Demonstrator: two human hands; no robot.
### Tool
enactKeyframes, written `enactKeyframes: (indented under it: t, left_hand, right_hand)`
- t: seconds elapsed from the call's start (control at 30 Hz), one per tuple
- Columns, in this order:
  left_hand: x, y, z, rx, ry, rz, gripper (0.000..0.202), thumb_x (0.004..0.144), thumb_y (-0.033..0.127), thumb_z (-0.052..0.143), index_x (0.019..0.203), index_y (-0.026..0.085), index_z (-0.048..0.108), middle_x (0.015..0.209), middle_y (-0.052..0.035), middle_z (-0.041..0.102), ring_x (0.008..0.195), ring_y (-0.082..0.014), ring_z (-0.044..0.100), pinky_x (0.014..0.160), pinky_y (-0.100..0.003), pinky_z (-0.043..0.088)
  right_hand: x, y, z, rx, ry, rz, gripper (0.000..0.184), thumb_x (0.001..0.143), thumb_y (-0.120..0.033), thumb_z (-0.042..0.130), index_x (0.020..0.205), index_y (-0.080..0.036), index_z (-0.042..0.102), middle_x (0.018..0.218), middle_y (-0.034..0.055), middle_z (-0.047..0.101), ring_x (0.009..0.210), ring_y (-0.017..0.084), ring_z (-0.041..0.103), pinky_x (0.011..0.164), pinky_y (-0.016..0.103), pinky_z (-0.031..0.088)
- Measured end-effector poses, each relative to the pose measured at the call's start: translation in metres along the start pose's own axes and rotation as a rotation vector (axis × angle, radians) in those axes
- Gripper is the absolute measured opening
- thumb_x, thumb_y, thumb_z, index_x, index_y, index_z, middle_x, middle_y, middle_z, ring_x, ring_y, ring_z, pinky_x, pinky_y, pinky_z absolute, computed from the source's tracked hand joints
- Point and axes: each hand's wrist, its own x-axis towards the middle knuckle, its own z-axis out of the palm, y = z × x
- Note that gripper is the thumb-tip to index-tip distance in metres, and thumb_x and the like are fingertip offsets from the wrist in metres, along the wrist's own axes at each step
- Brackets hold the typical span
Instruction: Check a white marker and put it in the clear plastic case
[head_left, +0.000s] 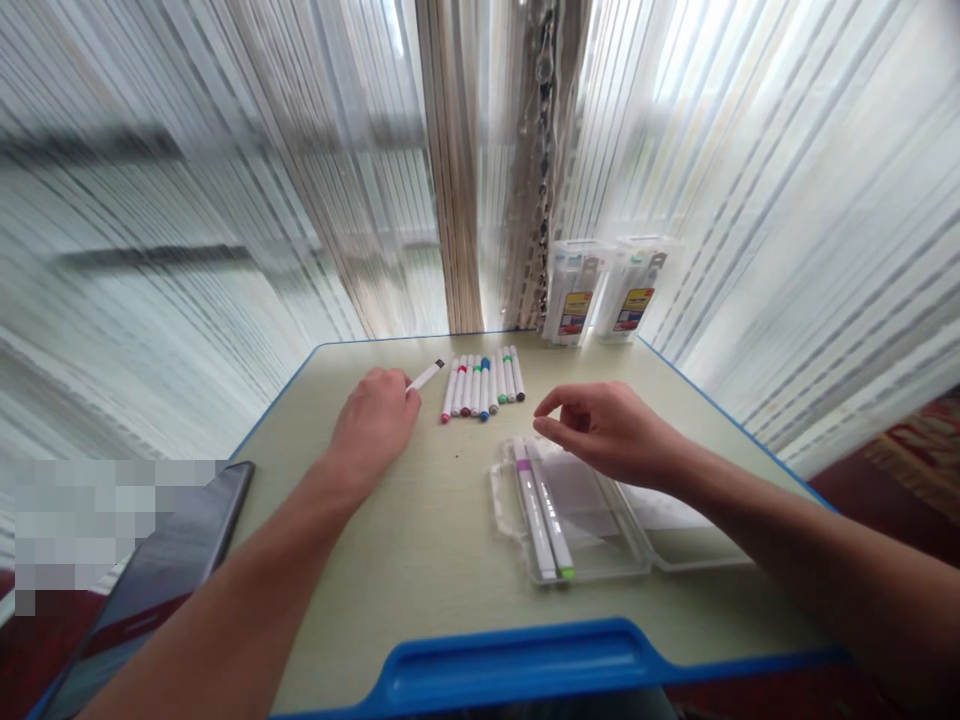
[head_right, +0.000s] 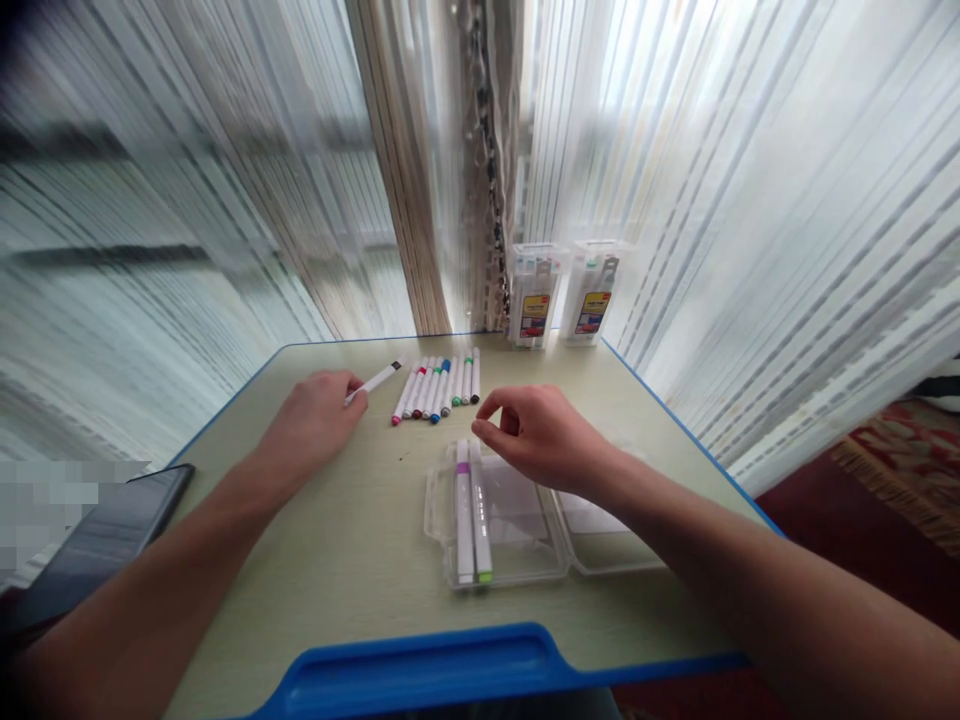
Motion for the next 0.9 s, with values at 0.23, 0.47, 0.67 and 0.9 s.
enactKeyframes:
  t: [0.23, 0.47, 0.67, 0.9]
  left_hand:
    - [-0.023, 0.029, -0.004, -0.374, 0.212, 0.417, 0.025, 0.099, 0.024, 0.042, 0.108, 0.014, 0.062, 0.106, -0.0114, 0.061, 0.093, -0.0217, 0.063, 0.088, -0.036, 0.053]
    - [-0.041, 0.044, -0.006, -0.507, 0.226, 0.565, 0.020, 0.098, 0.015, 0.046, 0.110, 0.013, 0.061, 0.107, -0.0104, 0.058, 0.094, -0.0183, 0.062, 0.087, -0.033, 0.053]
    - [-0.038, 0.041, -0.003, -0.606, 0.187, 0.474, 0.012, 0.094, 0.017, 0.054, 0.102, 0.016, 0.063, 0.101, -0.0069, 0.065, 0.087, -0.0178, 0.064, 0.081, -0.031, 0.053]
    - [-0.037, 0.043, -0.001, -0.711, 0.043, 0.389, 0.023, 0.096, 0.035, 0.053, 0.098, 0.018, 0.068, 0.074, -0.0002, 0.067, 0.064, -0.0144, 0.059, 0.061, -0.025, 0.044]
  right_hand:
    - [0.003, 0.006, 0.001, 0.381, 0.088, 0.189, 0.042, 0.096, -0.050, 0.052, 0.112, -0.014, 0.064, 0.071, 0.0043, 0.068, 0.049, 0.013, 0.058, 0.044, 0.024, 0.040]
    - [0.007, 0.003, 0.002, 0.868, 0.174, 0.178, 0.033, 0.091, -0.047, 0.061, 0.092, -0.014, 0.062, 0.052, -0.0044, 0.052, 0.038, 0.009, 0.044, 0.033, 0.021, 0.032]
    - [0.005, 0.001, 0.003, 0.870, 0.219, 0.131, 0.027, 0.086, -0.041, 0.069, 0.086, -0.015, 0.065, 0.060, -0.0018, 0.059, 0.042, 0.008, 0.048, 0.036, 0.022, 0.036]
    - [0.005, 0.000, 0.001, 0.936, 0.266, 0.097, 0.023, 0.084, -0.037, 0.071, 0.088, -0.015, 0.066, 0.066, 0.0001, 0.062, 0.044, 0.010, 0.052, 0.036, 0.023, 0.040]
